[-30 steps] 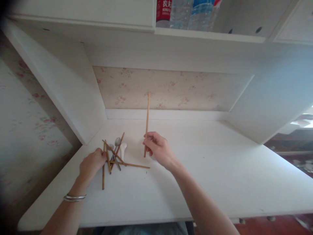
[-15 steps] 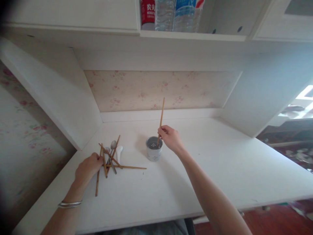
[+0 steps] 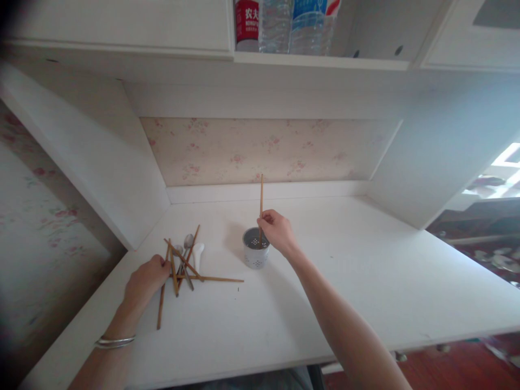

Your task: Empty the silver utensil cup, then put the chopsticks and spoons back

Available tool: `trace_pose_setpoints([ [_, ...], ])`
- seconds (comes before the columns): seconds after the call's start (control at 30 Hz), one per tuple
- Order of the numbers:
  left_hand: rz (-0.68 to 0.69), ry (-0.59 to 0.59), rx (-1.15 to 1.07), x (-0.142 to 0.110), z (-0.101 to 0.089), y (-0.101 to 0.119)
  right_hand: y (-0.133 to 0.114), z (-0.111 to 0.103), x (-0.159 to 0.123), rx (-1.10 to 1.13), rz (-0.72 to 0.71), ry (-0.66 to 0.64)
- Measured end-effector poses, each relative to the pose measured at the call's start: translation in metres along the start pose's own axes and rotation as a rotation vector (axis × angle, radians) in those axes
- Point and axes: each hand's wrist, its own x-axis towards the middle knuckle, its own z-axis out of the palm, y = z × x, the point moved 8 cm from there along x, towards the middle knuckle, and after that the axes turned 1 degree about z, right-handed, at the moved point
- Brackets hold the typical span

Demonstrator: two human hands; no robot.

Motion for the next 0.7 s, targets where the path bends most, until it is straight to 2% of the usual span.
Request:
trace_pose_setpoints([
  [0.17, 0.015, 0.002, -0.009, 0.001, 0.001, 0.001, -0.011, 0.000, 0.001, -0.051, -0.041, 0.003],
  [0.43, 0.038, 0.013, 0.003, 0.001, 0.000, 0.002, 0.010, 0.016, -0.001, -0.229, -0.041, -0.075],
  [0.7, 0.039, 0.029, 0.026, 0.001, -0.002, 0.004, 0.016, 0.018, -0.004, -0.212, -0.030, -0.087],
])
